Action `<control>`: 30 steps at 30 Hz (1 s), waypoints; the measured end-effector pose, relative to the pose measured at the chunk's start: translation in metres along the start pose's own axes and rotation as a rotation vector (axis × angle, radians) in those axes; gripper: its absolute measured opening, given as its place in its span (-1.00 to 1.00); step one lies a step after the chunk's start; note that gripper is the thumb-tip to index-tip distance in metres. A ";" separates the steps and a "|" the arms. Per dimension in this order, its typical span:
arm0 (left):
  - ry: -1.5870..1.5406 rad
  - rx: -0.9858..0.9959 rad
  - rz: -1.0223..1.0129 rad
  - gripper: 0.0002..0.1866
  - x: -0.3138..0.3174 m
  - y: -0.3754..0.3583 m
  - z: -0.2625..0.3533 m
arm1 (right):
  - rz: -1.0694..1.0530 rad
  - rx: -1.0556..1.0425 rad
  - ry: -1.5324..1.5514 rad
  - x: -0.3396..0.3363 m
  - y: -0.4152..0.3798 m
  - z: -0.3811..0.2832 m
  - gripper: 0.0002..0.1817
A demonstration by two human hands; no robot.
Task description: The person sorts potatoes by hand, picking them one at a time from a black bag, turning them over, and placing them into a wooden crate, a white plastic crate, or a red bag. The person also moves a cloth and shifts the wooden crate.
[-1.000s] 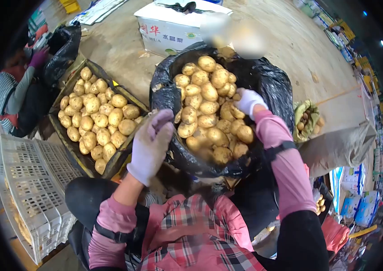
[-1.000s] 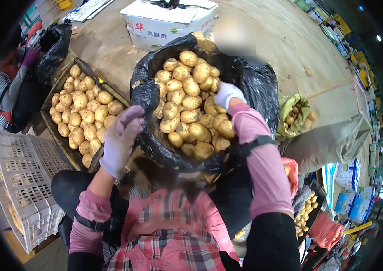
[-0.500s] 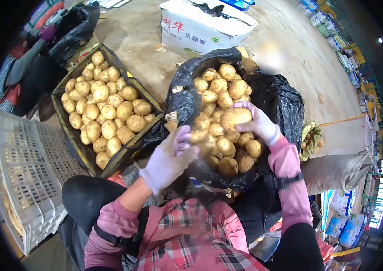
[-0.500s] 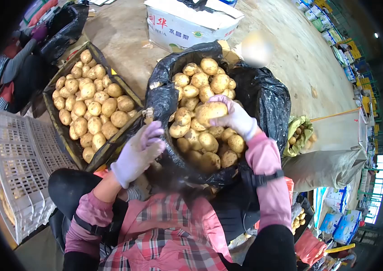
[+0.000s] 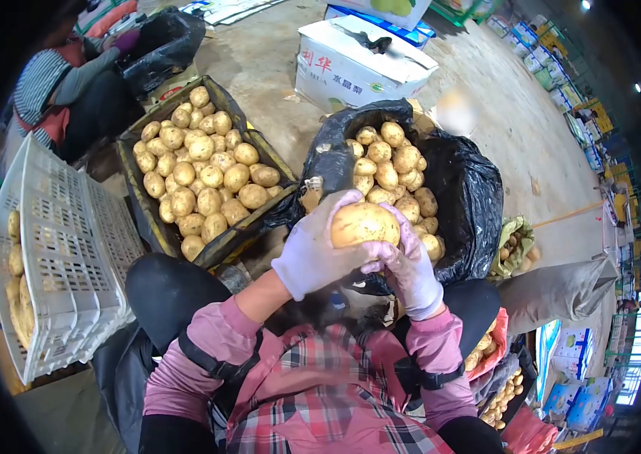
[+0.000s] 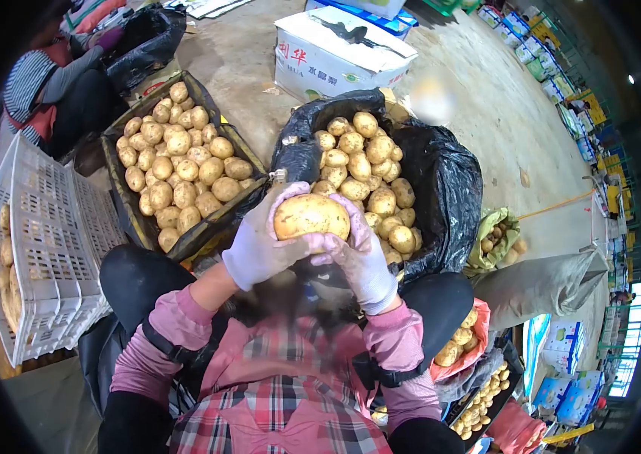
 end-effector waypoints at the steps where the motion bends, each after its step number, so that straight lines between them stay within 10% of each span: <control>1: 0.001 0.023 0.068 -0.48 0.001 -0.001 -0.001 | 0.014 -0.049 -0.005 0.008 0.002 0.005 -0.33; 15: -0.596 -0.239 0.070 -0.52 -0.025 0.003 -0.001 | -0.104 -0.006 0.413 0.035 -0.002 0.022 -0.35; 30: -0.396 -0.289 -0.046 -0.48 0.007 -0.002 -0.024 | 0.114 -0.224 0.472 -0.016 -0.067 -0.009 -0.32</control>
Point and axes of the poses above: each hand's wrist, its own y-axis towards the middle knuckle, its own x-axis out of the palm, z = x × y, the point moved 3 cm from there along y, towards the middle knuckle, and after that the axes turned 15 degrees about x, right-handed, at the moved point
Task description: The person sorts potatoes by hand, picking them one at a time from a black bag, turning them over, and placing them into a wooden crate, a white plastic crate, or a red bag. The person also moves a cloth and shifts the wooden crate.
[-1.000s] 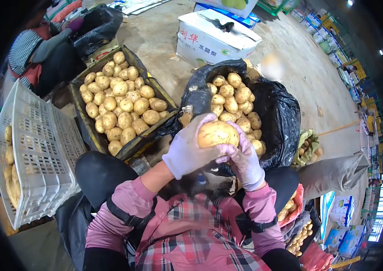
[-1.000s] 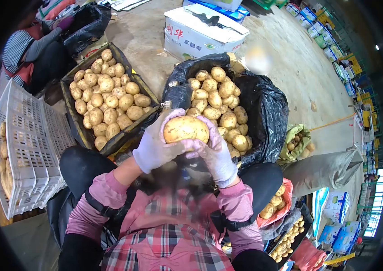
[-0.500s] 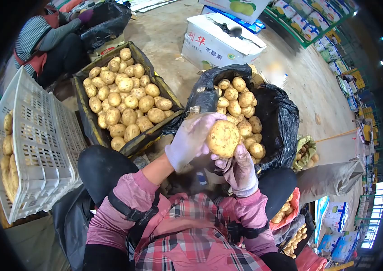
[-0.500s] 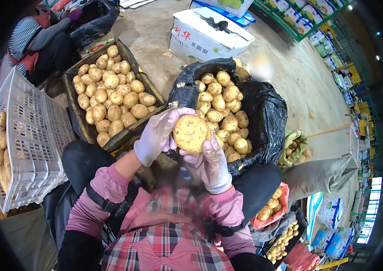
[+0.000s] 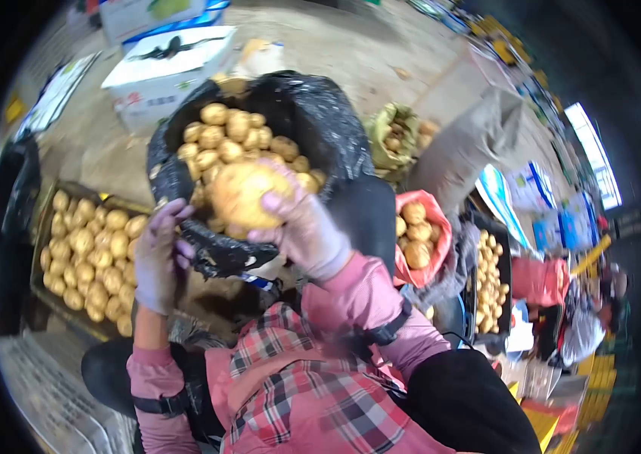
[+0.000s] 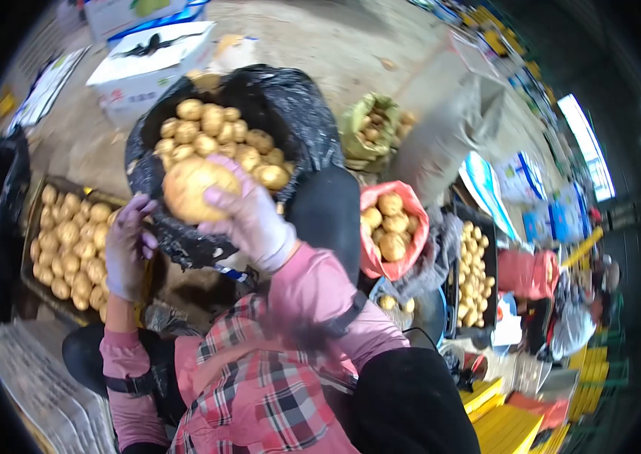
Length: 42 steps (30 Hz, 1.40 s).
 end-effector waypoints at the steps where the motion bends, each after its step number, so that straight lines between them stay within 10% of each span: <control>1: 0.020 0.002 0.017 -0.48 -0.005 0.002 -0.009 | 0.076 -0.127 -0.024 -0.009 -0.019 -0.027 -0.33; 6: 0.054 -0.120 0.038 -0.39 -0.010 0.000 -0.026 | 0.643 -0.523 -0.286 -0.176 -0.120 -0.114 -0.34; 10: 0.095 -0.168 -0.026 -0.40 -0.001 -0.003 -0.031 | 1.313 -0.264 -0.259 -0.285 -0.204 -0.090 -0.31; 13: 0.077 -0.212 -0.001 -0.42 -0.005 -0.005 -0.054 | 1.521 -0.529 -1.178 -0.336 -0.217 -0.058 -0.24; 18: 0.074 -0.259 0.067 -0.50 -0.020 -0.009 -0.078 | 1.179 0.183 -2.117 -0.353 -0.192 0.012 -0.45; 24: 0.060 -0.255 0.152 -0.52 -0.049 -0.014 -0.097 | 1.261 0.036 -2.007 -0.296 -0.168 -0.002 -0.45; 28: 0.093 -0.267 0.126 -0.56 -0.063 -0.020 -0.114 | 1.222 0.597 -1.652 -0.328 -0.144 0.029 -0.62; 42: 0.162 -0.270 0.110 -0.64 -0.048 -0.024 -0.101 | 0.999 -0.153 -0.322 -0.329 -0.357 -0.010 -0.81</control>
Point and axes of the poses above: each hand's wrist, its own y-axis towards the middle knuckle, its own x-axis out of the palm, z = x × y, the point moved 3 cm from there along y, towards the middle knuckle, and after that the axes turned 15 degrees about x, right-handed, at the moved point
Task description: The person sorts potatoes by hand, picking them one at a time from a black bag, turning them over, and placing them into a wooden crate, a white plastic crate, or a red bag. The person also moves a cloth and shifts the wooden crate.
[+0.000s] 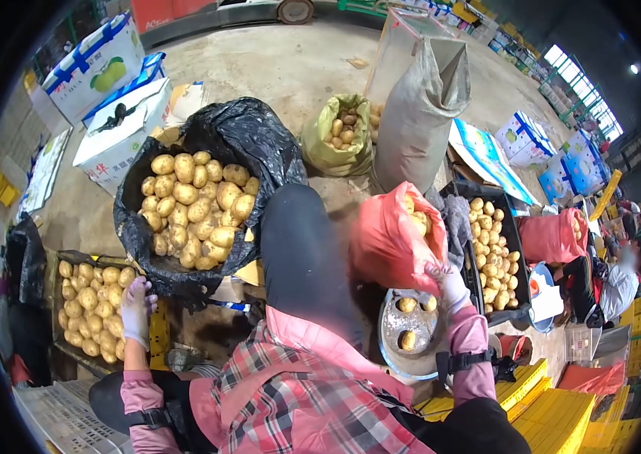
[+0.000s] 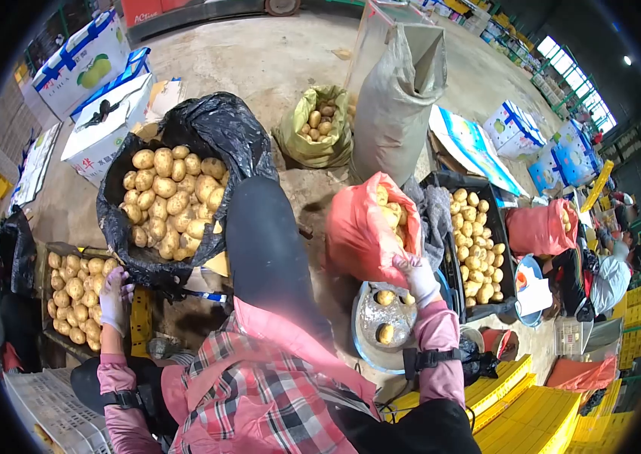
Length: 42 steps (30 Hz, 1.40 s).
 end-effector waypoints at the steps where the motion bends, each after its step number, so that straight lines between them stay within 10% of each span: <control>1: 0.037 -0.015 0.003 -0.65 -0.004 0.001 -0.008 | 0.009 0.008 0.094 0.000 -0.005 0.003 -0.82; 4: 0.035 -0.079 -0.018 -0.70 -0.023 0.012 -0.041 | 0.152 -0.097 -0.610 -0.016 0.041 0.049 -0.79; 17: 0.090 0.022 0.027 -0.69 -0.016 -0.001 -0.037 | 0.023 0.087 -1.357 0.049 0.054 -0.017 -0.52; 24: 0.119 -0.002 0.039 -0.77 -0.014 0.003 -0.048 | 0.191 -0.393 -1.418 0.111 0.119 -0.090 -0.28; 26: 0.148 0.007 0.035 -0.78 -0.017 0.008 -0.058 | 0.298 -0.641 -1.725 0.131 0.170 -0.066 -0.27; 30: 0.196 0.059 0.011 -0.78 -0.014 0.007 -0.054 | 0.056 -0.410 -1.994 0.156 0.228 -0.048 -0.55; 35: 0.249 0.025 -0.010 -0.62 0.013 -0.015 0.009 | 0.499 -0.688 -1.775 0.141 0.204 -0.128 -0.82; 36: 0.149 0.041 0.050 -0.61 0.009 -0.010 0.000 | 0.590 -1.142 -1.338 0.119 0.193 -0.158 -0.90; 37: 0.039 0.002 0.091 -0.59 0.012 -0.011 0.007 | 0.573 -0.754 -1.445 0.120 0.178 -0.196 -0.85; 39: -0.009 -0.010 0.054 -0.60 0.017 -0.003 0.025 | 0.382 -0.766 -0.856 0.084 0.193 -0.221 -0.77; 42: -0.087 0.014 0.004 -0.63 0.041 0.007 0.067 | 0.353 -0.846 -0.914 0.144 0.138 -0.252 -0.78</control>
Point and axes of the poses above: each hand's wrist, its own y-axis towards the middle knuckle, its own x-axis out of the palm, z = x × y, the point moved 3 cm from there along y, towards the middle knuckle, and after that the axes turned 15 degrees about x, right-handed, at the moved point
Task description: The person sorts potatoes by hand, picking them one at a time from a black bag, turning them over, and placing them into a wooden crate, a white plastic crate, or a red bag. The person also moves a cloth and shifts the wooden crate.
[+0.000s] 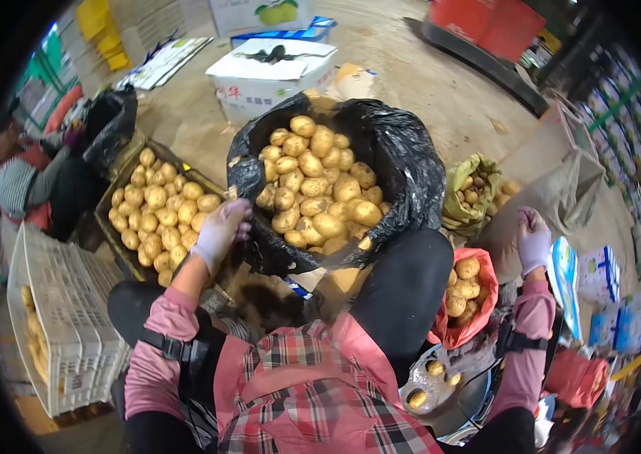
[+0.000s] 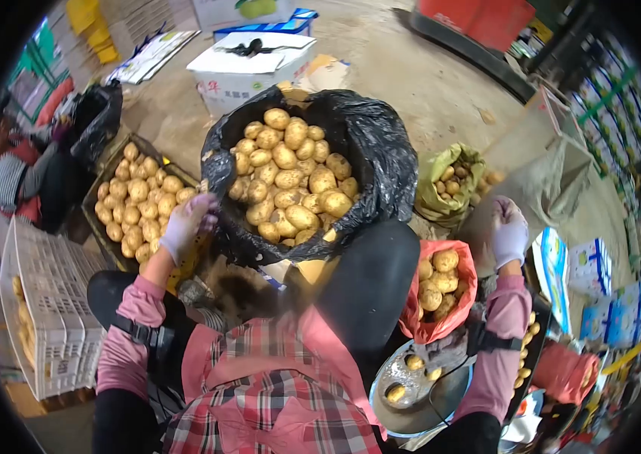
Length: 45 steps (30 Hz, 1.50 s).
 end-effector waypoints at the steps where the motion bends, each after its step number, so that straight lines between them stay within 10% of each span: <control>1: -0.015 0.007 -0.008 -0.64 0.006 0.006 0.008 | -0.013 -0.106 0.069 0.005 -0.010 -0.047 -0.77; 8: -0.148 0.063 -0.120 -0.61 0.014 0.016 0.001 | -0.766 -0.259 -0.100 0.196 -0.056 -0.265 -0.58; 14: -0.189 0.107 -0.149 -0.61 0.003 0.012 0.011 | -1.106 -0.548 -1.067 0.379 -0.080 -0.179 -0.48; 18: 0.073 0.103 -0.145 -0.63 -0.019 0.013 0.007 | -1.194 -0.611 -1.015 0.373 -0.083 -0.202 -0.46; 20: 0.052 0.119 -0.123 -0.62 -0.017 0.014 -0.006 | -1.305 -0.121 -0.377 0.326 -0.088 -0.247 -0.40; 26: -0.497 -0.200 -0.334 -0.35 0.002 -0.003 -0.004 | -1.619 0.194 1.116 0.229 -0.180 -0.346 -0.15; 34: -0.503 0.148 -0.209 -0.16 0.001 -0.020 0.019 | -1.134 -0.033 0.968 0.213 -0.224 -0.349 -0.33; 37: 0.290 0.597 -0.123 -0.21 -0.005 -0.028 0.033 | -1.102 0.049 1.026 0.217 -0.228 -0.346 -0.35; 45: -0.139 0.322 -0.068 -0.59 -0.019 -0.017 0.010 | -1.426 0.297 1.196 0.211 -0.260 -0.365 -0.28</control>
Point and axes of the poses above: each hand's wrist, its own y-axis towards the middle knuckle, its own x-axis out of the palm, z = x × y, the point moved 3 cm from there along y, towards the middle knuckle, and after that the axes turned 15 degrees about x, right-handed, at the moved point
